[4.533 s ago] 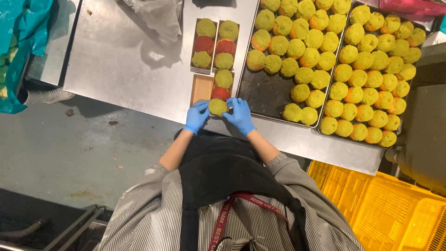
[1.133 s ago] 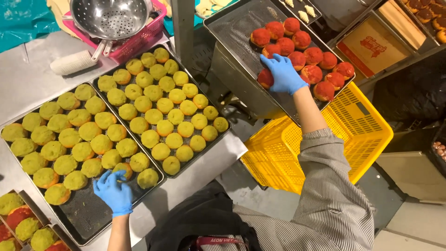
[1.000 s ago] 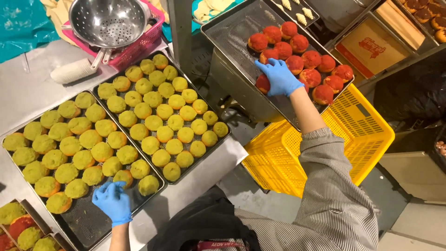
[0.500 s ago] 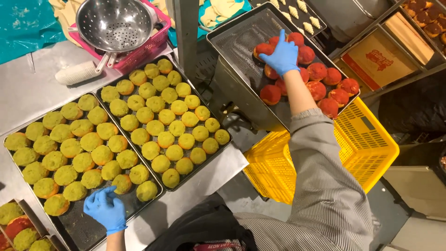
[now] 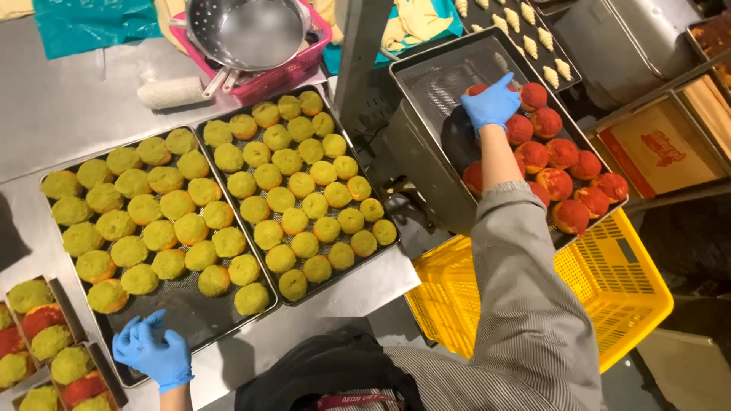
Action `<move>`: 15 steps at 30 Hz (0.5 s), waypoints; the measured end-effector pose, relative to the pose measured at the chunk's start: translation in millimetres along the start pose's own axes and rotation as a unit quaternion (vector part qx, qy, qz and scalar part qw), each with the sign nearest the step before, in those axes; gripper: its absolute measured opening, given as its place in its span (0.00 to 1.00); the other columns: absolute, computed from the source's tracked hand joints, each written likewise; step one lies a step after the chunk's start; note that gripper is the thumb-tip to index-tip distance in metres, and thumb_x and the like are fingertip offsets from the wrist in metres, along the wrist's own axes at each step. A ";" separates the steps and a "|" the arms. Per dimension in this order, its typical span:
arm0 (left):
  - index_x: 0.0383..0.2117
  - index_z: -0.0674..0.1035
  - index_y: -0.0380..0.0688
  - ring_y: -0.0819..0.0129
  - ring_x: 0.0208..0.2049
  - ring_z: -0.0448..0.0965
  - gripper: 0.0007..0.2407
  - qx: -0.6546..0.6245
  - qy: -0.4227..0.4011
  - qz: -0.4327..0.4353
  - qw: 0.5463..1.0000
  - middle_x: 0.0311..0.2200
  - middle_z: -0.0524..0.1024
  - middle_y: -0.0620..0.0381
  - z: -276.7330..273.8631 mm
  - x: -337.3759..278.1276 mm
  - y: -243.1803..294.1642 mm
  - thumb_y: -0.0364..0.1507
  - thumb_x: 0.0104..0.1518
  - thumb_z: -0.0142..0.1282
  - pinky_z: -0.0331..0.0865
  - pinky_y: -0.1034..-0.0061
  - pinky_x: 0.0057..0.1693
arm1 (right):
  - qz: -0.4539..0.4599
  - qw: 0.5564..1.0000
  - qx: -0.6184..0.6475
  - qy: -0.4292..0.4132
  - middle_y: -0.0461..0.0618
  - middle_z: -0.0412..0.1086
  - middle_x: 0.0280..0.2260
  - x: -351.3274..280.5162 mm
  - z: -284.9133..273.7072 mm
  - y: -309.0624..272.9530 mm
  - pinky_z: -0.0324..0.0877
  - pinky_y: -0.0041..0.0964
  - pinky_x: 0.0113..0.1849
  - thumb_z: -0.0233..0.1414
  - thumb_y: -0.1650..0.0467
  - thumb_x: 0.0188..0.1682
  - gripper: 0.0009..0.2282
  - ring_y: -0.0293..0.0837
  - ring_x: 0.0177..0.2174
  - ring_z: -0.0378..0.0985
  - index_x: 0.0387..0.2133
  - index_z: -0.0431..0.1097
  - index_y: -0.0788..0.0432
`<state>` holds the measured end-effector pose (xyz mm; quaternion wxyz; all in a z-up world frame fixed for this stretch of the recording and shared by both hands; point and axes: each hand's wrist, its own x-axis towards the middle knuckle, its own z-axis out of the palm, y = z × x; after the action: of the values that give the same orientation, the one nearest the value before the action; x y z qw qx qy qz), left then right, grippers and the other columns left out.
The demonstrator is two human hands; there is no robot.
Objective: Packaging green and red round pastries into boxes and placing them in a crate.
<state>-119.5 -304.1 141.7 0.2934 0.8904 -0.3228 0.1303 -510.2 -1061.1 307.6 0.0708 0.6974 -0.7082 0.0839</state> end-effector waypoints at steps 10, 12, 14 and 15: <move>0.48 0.79 0.42 0.47 0.55 0.72 0.15 -0.003 0.158 -0.136 0.978 0.47 0.75 0.46 -67.3 -15.7 -152.1 0.21 0.53 0.52 0.62 0.55 0.65 | -0.437 0.870 0.225 0.049 0.64 0.66 0.52 -184.7 -140.5 -187.3 0.59 0.57 0.54 0.69 0.51 0.40 0.55 0.61 0.52 0.67 0.72 0.40 0.66; 0.51 0.78 0.40 0.46 0.55 0.72 0.16 0.010 0.175 -0.159 0.971 0.49 0.75 0.44 -92.4 -21.1 -166.3 0.21 0.54 0.54 0.62 0.55 0.65 | -0.502 0.829 0.245 0.015 0.64 0.66 0.51 -267.5 -153.5 -238.8 0.60 0.57 0.53 0.68 0.52 0.42 0.54 0.61 0.51 0.67 0.72 0.40 0.66; 0.54 0.77 0.38 0.45 0.55 0.72 0.19 0.021 0.201 -0.182 0.962 0.51 0.76 0.42 -113.8 -39.5 -181.4 0.21 0.54 0.56 0.63 0.55 0.65 | -0.566 0.780 0.266 -0.011 0.64 0.66 0.50 -355.5 -151.6 -285.2 0.60 0.56 0.52 0.68 0.52 0.43 0.53 0.60 0.50 0.67 0.73 0.41 0.67; 0.53 0.76 0.36 0.46 0.53 0.73 0.19 -0.033 0.196 -0.193 0.961 0.49 0.75 0.43 -118.8 -40.4 -187.5 0.20 0.52 0.56 0.66 0.58 0.62 | -0.585 0.762 0.274 -0.040 0.65 0.65 0.49 -398.5 -147.5 -305.1 0.60 0.56 0.50 0.68 0.53 0.42 0.53 0.61 0.47 0.66 0.72 0.42 0.68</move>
<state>-33.1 -95.7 136.7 0.4000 0.8825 -0.0850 0.2324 -200.7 -644.1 371.0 -0.1169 0.9687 -0.1111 0.1885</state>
